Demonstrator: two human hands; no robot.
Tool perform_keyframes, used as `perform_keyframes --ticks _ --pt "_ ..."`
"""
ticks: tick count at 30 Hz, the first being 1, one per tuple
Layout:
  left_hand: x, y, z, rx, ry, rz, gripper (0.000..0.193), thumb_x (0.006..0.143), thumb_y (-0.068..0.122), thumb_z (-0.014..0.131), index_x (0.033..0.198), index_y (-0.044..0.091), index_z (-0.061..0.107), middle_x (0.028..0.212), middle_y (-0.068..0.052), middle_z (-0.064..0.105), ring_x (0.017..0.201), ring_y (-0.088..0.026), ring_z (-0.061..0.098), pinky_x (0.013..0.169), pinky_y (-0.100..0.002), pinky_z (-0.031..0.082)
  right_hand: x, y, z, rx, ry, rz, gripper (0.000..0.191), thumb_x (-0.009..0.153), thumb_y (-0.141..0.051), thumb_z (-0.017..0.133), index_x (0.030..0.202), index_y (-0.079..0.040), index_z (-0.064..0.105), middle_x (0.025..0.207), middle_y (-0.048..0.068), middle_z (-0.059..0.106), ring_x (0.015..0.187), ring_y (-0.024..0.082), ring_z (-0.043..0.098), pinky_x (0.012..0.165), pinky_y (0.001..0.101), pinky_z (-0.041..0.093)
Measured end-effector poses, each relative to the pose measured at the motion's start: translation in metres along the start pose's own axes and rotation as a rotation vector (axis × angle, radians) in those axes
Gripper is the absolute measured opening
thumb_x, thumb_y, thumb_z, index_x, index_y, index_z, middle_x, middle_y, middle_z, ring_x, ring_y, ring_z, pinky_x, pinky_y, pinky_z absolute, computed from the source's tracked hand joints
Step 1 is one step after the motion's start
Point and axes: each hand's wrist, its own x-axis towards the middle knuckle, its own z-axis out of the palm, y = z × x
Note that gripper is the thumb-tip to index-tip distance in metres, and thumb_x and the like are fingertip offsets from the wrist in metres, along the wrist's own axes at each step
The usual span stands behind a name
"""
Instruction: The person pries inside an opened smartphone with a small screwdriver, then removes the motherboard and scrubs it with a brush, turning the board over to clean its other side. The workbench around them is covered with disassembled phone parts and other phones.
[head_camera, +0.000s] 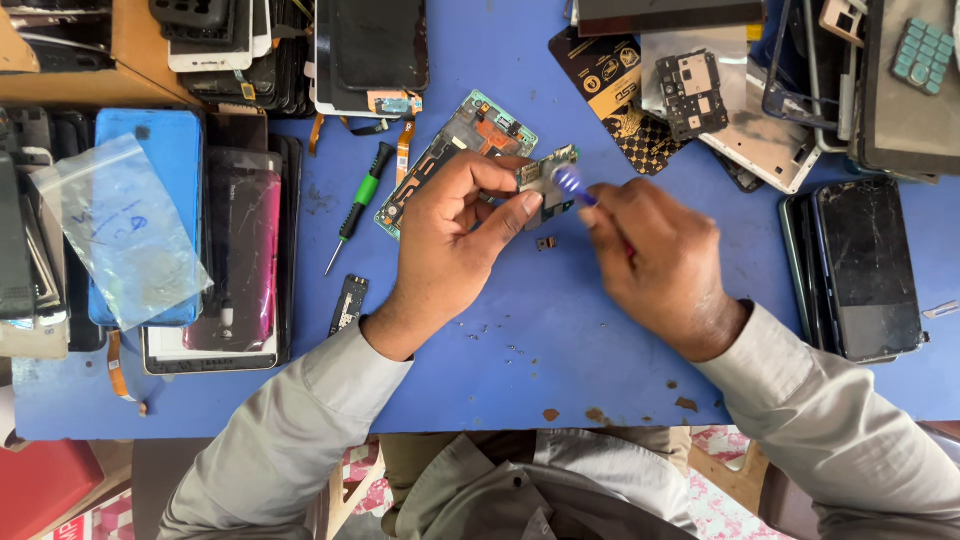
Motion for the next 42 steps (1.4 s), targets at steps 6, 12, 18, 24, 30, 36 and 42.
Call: perform_keyframes --ticks 6,12,18,24,30,36,42 --pt "0.001 0.007 -0.001 -0.085 0.012 0.003 0.014 0.100 0.003 0.073 0.104 0.002 0.059 0.120 -0.005 0.068 0.082 -0.001 0.062 0.067 -0.019 0.052 0.001 -0.001 -0.001 0.015 -0.001 0.108 0.007 0.107 -0.005 0.069 0.108 0.001 0.066 0.085 0.014 0.063 0.061 0.023 0.058 0.058 0.0345 0.046" --pt "0.000 0.016 0.001 0.041 0.033 0.071 0.013 0.102 0.000 0.072 0.101 0.001 0.059 0.120 -0.010 0.074 0.095 -0.008 0.072 0.074 -0.021 0.060 0.001 -0.002 -0.001 0.033 -0.043 0.146 0.007 0.109 -0.006 0.067 0.110 0.001 0.068 0.081 0.013 0.062 0.058 0.021 0.056 0.056 0.0337 0.044" --pt "0.000 0.019 0.002 0.133 0.033 0.198 0.016 0.099 -0.006 0.073 0.100 0.000 0.059 0.116 -0.011 0.075 0.099 -0.013 0.075 0.083 -0.025 0.062 0.001 -0.002 -0.001 0.016 -0.023 0.120 0.007 0.107 -0.005 0.067 0.110 0.001 0.068 0.083 0.014 0.063 0.059 0.022 0.056 0.056 0.0342 0.044" --pt "0.000 0.020 0.003 0.132 0.033 0.189 0.016 0.099 -0.006 0.073 0.100 0.000 0.059 0.117 -0.011 0.075 0.098 -0.013 0.075 0.082 -0.024 0.063 0.001 -0.004 -0.001 0.028 -0.045 0.112 0.009 0.106 -0.007 0.069 0.106 0.001 0.066 0.081 0.014 0.062 0.059 0.021 0.056 0.056 0.0342 0.044" --pt "-0.002 0.020 0.003 0.108 0.014 0.184 0.015 0.099 -0.006 0.073 0.100 0.000 0.060 0.119 -0.012 0.074 0.098 -0.013 0.075 0.081 -0.024 0.065 0.002 -0.004 -0.003 0.068 0.017 0.114 0.006 0.111 -0.005 0.066 0.111 0.001 0.067 0.088 0.014 0.065 0.064 0.021 0.060 0.060 0.0330 0.046" --pt "-0.002 0.018 0.003 0.131 0.033 0.175 0.016 0.098 -0.005 0.075 0.099 -0.001 0.059 0.118 -0.011 0.074 0.093 -0.011 0.074 0.078 -0.024 0.063 -0.002 -0.004 0.000 0.004 -0.045 0.085 0.007 0.107 -0.005 0.067 0.109 0.001 0.066 0.086 0.015 0.064 0.062 0.023 0.059 0.058 0.0347 0.046" --pt "-0.002 0.021 0.004 0.307 0.065 0.328 0.026 0.098 -0.008 0.077 0.099 0.003 0.055 0.121 -0.007 0.074 0.095 -0.017 0.073 0.078 -0.026 0.060 -0.004 -0.003 -0.002 0.011 -0.015 0.102 0.005 0.109 -0.005 0.067 0.110 0.000 0.067 0.084 0.013 0.063 0.059 0.020 0.057 0.057 0.0336 0.044"
